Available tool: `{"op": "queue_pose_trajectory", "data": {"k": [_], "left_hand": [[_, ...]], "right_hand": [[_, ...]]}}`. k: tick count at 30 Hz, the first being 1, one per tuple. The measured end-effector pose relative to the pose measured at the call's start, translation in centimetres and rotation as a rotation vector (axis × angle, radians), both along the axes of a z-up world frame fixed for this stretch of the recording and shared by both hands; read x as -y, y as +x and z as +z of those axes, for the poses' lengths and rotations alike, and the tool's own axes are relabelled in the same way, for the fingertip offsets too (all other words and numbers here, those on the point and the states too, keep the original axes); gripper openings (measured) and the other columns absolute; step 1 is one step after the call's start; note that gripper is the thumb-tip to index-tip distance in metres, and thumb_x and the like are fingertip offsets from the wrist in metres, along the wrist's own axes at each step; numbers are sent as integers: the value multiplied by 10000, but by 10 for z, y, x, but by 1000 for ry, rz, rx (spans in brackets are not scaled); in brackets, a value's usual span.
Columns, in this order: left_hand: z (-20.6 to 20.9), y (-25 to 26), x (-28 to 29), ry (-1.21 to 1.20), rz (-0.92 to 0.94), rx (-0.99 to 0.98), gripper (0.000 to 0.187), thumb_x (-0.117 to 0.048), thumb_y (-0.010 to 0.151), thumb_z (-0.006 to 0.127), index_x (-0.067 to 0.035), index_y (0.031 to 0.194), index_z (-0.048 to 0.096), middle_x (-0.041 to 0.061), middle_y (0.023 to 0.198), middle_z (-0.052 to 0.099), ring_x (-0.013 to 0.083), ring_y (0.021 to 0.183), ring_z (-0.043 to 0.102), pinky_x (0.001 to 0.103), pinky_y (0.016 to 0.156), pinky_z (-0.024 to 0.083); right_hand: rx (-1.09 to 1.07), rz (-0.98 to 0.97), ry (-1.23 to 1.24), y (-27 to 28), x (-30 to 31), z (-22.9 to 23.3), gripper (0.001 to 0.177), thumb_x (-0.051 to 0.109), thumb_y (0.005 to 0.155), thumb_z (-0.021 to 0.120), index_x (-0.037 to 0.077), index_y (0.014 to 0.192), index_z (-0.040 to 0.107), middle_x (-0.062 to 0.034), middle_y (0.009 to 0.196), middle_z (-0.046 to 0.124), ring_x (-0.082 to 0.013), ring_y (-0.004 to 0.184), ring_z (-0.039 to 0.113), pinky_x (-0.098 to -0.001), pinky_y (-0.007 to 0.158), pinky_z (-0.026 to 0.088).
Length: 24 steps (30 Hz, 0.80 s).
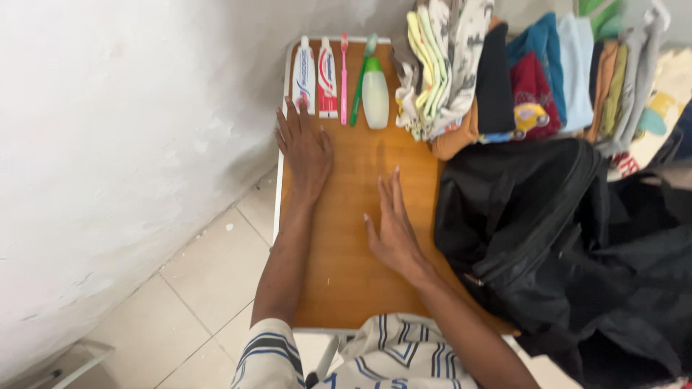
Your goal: The person packs personal care items into a black duffel bag on a wooden table. They pick up a charger, toothpaste tubes, and toothbrushes one by one and place them into the inner pockets of the bag before closing the zippers.
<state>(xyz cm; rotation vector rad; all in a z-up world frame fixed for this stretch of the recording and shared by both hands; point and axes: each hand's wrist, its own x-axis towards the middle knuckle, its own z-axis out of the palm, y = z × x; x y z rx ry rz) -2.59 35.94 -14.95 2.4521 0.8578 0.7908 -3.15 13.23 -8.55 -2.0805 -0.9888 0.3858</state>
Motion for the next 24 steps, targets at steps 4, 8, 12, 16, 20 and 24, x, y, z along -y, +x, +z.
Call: {"op": "queue_pose_trajectory", "data": {"k": [4, 8, 12, 16, 20, 24], "left_hand": [[-14, 17, -15, 10, -6, -161, 660, -144, 945, 509, -16, 1575, 358, 204, 1687, 268, 421, 1580, 147, 627, 1255, 99], [-22, 17, -16, 21, -21, -145, 687, -133, 926, 500, 13, 1581, 352, 205, 1682, 281, 399, 1581, 163, 621, 1262, 116], [-20, 15, -14, -9, -29, -132, 705, -197, 927, 537, 22, 1572, 356, 210, 1664, 291, 396, 1570, 176, 623, 1251, 133], [-17, 14, -12, -3, -37, -147, 694, -257, 942, 569, 17, 1551, 382, 204, 1662, 303, 401, 1559, 203, 623, 1247, 156], [-16, 16, -13, 21, -34, -161, 679, -277, 927, 604, 29, 1507, 425, 215, 1634, 333, 412, 1527, 246, 640, 1219, 182], [-18, 15, -8, 44, -6, -95, 598, -279, 924, 641, 20, 1430, 529, 221, 1542, 448, 420, 1463, 343, 637, 1198, 223]], "right_hand": [[-16, 17, -33, 4, -11, -15, 738, 26, 926, 635, -94, 1540, 243, -330, 1671, 4, -512, 1531, 167, -481, 1221, 284], [-32, 41, -123, 10, -31, -25, 667, 55, 948, 603, -63, 1535, 310, -320, 1668, 30, -507, 1512, 200, -475, 1210, 289], [28, 86, -94, 15, -49, -36, 653, 62, 956, 593, -79, 1528, 310, -335, 1665, 57, -513, 1521, 183, -500, 1221, 255], [44, 84, -104, 22, -61, -51, 640, 64, 954, 587, -72, 1521, 322, -331, 1664, 87, -496, 1532, 156, -532, 1237, 201], [204, 66, -133, 26, -71, -66, 661, 67, 938, 596, -27, 1543, 344, -291, 1669, 120, -465, 1566, 77, -581, 1251, 73], [185, 52, -159, 30, -79, -77, 682, 63, 936, 596, -31, 1553, 321, -292, 1679, 107, -447, 1572, 21, -603, 1236, -10]]}}
